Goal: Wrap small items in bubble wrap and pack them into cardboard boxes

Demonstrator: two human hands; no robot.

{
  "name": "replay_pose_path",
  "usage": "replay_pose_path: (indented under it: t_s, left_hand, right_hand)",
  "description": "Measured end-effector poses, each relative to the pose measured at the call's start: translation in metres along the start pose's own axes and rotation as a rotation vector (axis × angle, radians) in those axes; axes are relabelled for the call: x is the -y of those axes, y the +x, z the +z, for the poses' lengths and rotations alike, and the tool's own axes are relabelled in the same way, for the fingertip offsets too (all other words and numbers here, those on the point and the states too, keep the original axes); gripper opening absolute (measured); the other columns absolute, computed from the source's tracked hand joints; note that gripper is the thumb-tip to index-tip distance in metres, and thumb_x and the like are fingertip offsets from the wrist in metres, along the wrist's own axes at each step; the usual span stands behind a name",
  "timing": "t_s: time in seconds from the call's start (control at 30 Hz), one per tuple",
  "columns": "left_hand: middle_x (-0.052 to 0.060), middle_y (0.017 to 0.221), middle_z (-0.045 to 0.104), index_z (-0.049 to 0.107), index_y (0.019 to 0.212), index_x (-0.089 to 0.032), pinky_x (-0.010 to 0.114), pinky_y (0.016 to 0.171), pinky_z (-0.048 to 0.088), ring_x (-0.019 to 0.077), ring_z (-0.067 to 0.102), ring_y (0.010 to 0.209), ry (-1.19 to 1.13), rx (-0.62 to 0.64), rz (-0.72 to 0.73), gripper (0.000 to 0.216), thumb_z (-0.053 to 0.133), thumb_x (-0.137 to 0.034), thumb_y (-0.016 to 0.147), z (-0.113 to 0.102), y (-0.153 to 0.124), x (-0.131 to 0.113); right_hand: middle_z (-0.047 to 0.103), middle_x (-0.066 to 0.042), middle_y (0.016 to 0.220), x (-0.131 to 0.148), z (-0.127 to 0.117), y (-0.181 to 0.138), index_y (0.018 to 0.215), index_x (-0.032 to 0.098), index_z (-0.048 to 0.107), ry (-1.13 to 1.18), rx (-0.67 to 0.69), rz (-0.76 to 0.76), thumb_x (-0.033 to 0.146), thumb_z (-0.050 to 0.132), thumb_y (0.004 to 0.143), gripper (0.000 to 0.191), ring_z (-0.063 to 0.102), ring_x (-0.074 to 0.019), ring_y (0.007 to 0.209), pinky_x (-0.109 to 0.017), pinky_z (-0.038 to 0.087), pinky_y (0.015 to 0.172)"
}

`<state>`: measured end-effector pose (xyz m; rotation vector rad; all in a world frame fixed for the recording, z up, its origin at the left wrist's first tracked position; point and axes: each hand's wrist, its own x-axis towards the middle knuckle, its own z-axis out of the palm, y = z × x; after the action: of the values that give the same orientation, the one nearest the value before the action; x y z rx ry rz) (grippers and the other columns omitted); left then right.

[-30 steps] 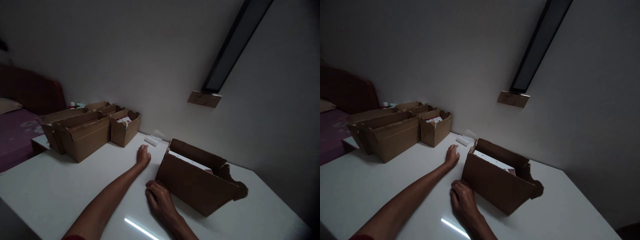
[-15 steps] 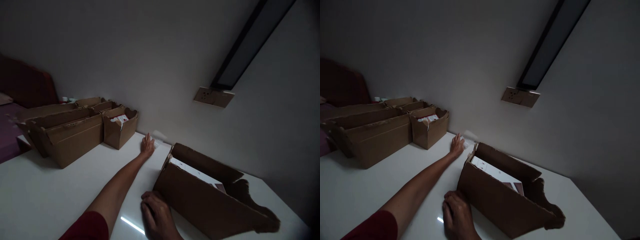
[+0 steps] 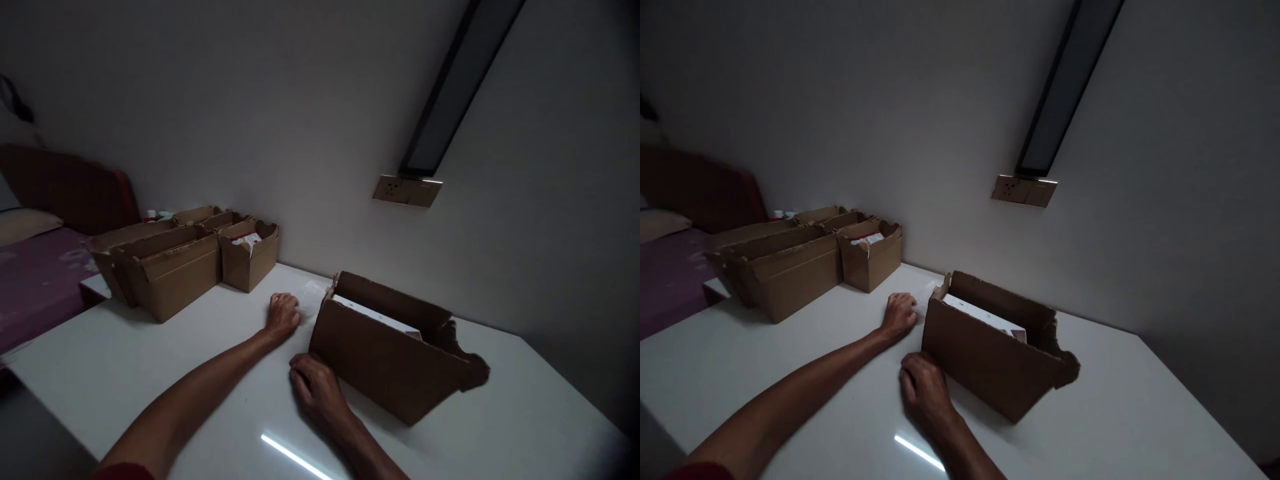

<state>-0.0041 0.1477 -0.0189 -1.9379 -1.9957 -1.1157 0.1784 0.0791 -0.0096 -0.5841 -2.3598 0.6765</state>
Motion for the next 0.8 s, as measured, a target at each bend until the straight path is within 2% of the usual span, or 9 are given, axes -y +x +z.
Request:
replay_pose_path:
  t_s: [0.1, 0.23, 0.37, 0.47, 0.57, 0.7, 0.8]
  left_hand:
    - [0.006, 0.091, 0.067, 0.057, 0.085, -0.020, 0.041, 0.091, 0.042, 0.0241, 0.060, 0.095, -0.028, 0.007, 0.045, 0.020, 0.056, -0.007, 0.070, -0.030, -0.041, -0.001]
    - [0.008, 0.110, 0.066, 0.056, 0.087, -0.021, 0.041, 0.096, 0.042, 0.0250, 0.058, 0.109, -0.061, 0.022, 0.118, 0.025, 0.056, -0.006, 0.067, -0.066, -0.093, -0.008]
    - [0.012, 0.123, 0.062, 0.057, 0.091, -0.021, 0.045, 0.101, 0.040, 0.0282, 0.054, 0.119, -0.096, 0.052, 0.175, 0.025, 0.064, -0.015, 0.067, -0.088, -0.127, -0.020]
    - [0.011, 0.118, 0.065, 0.057, 0.093, -0.021, 0.045, 0.102, 0.040, 0.0285, 0.056, 0.116, -0.124, 0.068, 0.178, 0.027, 0.066, -0.020, 0.067, -0.095, -0.138, -0.026]
    - [0.009, 0.110, 0.066, 0.057, 0.099, -0.021, 0.043, 0.100, 0.041, 0.0265, 0.059, 0.108, -0.127, 0.052, 0.114, 0.030, 0.061, -0.017, 0.070, -0.096, -0.140, -0.027]
    - [0.014, 0.121, 0.061, 0.054, 0.118, -0.017, 0.050, 0.103, 0.038, 0.0308, 0.054, 0.115, -0.083, 0.023, 0.015, 0.049, 0.056, -0.013, 0.069, -0.091, -0.138, -0.024]
    - [0.013, 0.112, 0.063, 0.059, 0.112, -0.017, 0.051, 0.100, 0.040, 0.0312, 0.055, 0.111, -0.081, 0.061, 0.021, 0.048, 0.053, -0.010, 0.065, -0.091, -0.136, -0.024]
  right_hand:
    - [0.070, -0.007, 0.085, -0.002, 0.000, 0.001, 0.082, 0.018, 0.067, 0.042, -0.019, 0.023, 0.017, 0.049, 0.086, 0.018, 0.060, -0.0194, 0.081, -0.030, 0.045, 0.079]
    - [0.068, -0.004, 0.075, -0.005, 0.001, 0.003, 0.076, 0.018, 0.068, 0.111, -0.072, 0.091, 0.024, 0.049, 0.086, 0.022, 0.059, -0.0172, 0.070, -0.027, 0.044, 0.069]
    - [0.064, -0.003, 0.068, -0.013, 0.002, 0.005, 0.075, 0.016, 0.067, 0.179, -0.152, 0.190, 0.033, 0.046, 0.087, 0.029, 0.055, -0.0158, 0.064, -0.025, 0.041, 0.062]
    - [0.062, -0.003, 0.069, -0.016, 0.001, 0.005, 0.078, 0.015, 0.067, 0.207, -0.181, 0.244, 0.039, 0.046, 0.087, 0.034, 0.054, -0.0161, 0.064, -0.026, 0.041, 0.061]
    - [0.061, -0.003, 0.068, -0.015, -0.001, 0.004, 0.076, 0.015, 0.067, 0.223, -0.163, 0.254, 0.042, 0.047, 0.087, 0.035, 0.054, -0.0162, 0.065, -0.026, 0.041, 0.062]
    - [0.061, -0.002, 0.069, -0.012, -0.002, 0.002, 0.076, 0.016, 0.067, 0.229, -0.148, 0.244, 0.040, 0.049, 0.085, 0.031, 0.053, -0.0162, 0.066, -0.025, 0.041, 0.063]
    - [0.061, -0.002, 0.068, -0.012, -0.002, 0.003, 0.073, 0.016, 0.066, 0.235, -0.143, 0.242, 0.042, 0.050, 0.083, 0.032, 0.054, -0.0166, 0.067, -0.025, 0.041, 0.062]
